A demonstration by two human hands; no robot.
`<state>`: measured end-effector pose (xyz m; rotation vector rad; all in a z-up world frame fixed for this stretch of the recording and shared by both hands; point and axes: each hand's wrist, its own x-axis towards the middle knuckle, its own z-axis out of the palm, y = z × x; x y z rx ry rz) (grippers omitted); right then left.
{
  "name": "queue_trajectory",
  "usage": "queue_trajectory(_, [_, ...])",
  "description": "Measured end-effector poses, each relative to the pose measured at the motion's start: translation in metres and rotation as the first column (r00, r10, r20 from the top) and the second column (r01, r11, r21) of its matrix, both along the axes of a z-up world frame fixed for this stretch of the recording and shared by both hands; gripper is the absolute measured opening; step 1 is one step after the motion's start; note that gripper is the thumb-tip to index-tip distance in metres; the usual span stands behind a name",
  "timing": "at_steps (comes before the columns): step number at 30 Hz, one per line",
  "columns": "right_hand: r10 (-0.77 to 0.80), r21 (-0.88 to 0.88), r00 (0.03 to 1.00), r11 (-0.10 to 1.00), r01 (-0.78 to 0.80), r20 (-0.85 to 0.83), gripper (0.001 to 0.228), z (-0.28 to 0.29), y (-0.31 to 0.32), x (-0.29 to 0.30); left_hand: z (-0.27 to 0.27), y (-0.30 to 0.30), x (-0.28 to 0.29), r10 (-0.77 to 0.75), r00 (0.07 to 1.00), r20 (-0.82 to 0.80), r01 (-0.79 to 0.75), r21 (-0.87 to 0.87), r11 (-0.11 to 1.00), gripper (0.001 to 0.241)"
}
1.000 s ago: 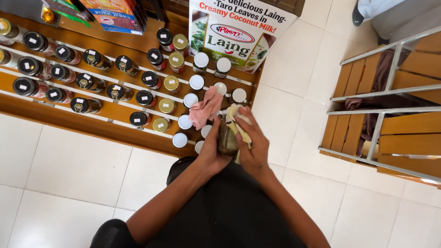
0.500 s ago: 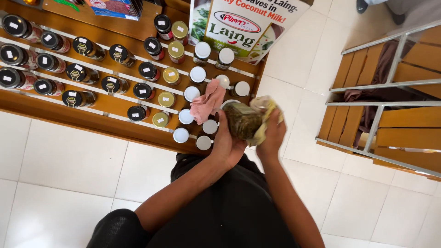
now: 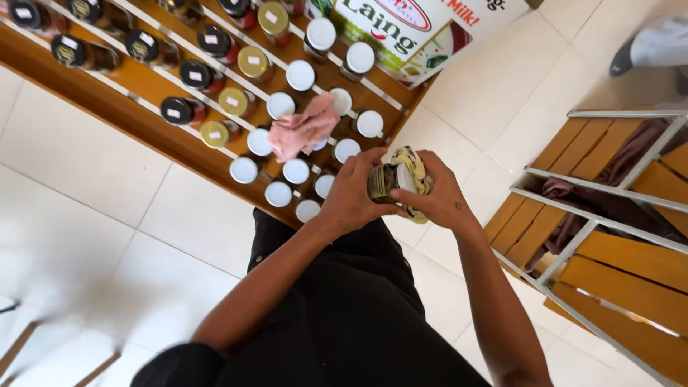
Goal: Wiping down glass jars, keychains, and candles with a cloth on a retail shelf.
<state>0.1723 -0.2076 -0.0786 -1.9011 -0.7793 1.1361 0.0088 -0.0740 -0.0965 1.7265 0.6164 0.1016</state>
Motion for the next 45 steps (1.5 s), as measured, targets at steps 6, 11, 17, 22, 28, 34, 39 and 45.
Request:
queue_trajectory(6, [0.003, 0.094, 1.0, 0.996, -0.001, -0.024, 0.065, -0.006, -0.018, 0.025, 0.006, -0.023, -0.007, 0.158, 0.965, 0.208, -0.2, 0.197, 0.96, 0.098])
queue_trajectory(11, [0.051, 0.122, 0.996, 0.992, -0.041, -0.079, 0.072, 0.007, -0.013, 0.029, -0.011, -0.023, -0.018, 0.234, 0.959, 0.158, -0.191, -0.248, 0.95, 0.103])
queue_trajectory(17, [0.019, 0.157, 0.983, 0.988, 0.01, -0.185, 0.074, 0.015, -0.002, 0.004, -0.021, -0.035, -0.022, 0.361, 0.914, 0.184, -0.274, -0.375, 0.886, 0.094])
queue_trajectory(22, [-0.256, 0.058, 0.878, 0.951, 0.304, -0.404, 0.076, -0.005, -0.004, 0.01, -0.037, -0.052, 0.004, 0.49, 0.82, 0.294, -0.503, -0.037, 0.863, 0.082])
queue_trajectory(28, [0.166, -0.02, 0.986, 0.986, -0.167, -0.027, 0.077, -0.01, 0.006, 0.086, -0.057, -0.026, 0.043, 0.49, 0.857, 0.158, -0.389, -0.425, 0.817, 0.087])
queue_trajectory(34, [0.026, -0.258, 0.974, 0.962, -0.085, -0.224, 0.069, -0.032, 0.024, 0.128, -0.064, -0.022, 0.093, 0.41, 0.911, 0.039, -0.336, -0.503, 0.796, 0.09])
queue_trajectory(39, [0.334, -0.063, 0.865, 0.94, -0.336, 0.374, 0.067, -0.059, 0.039, 0.144, -0.062, -0.037, 0.11, 0.486, 0.861, -0.149, -0.501, -0.083, 0.861, 0.085])
queue_trajectory(45, [0.424, -0.081, 0.692, 0.879, -0.47, 0.584, 0.069, -0.083, 0.085, 0.14, -0.058, -0.048, 0.086, 0.586, 0.804, -0.106, -0.582, 0.069, 0.811, 0.065])
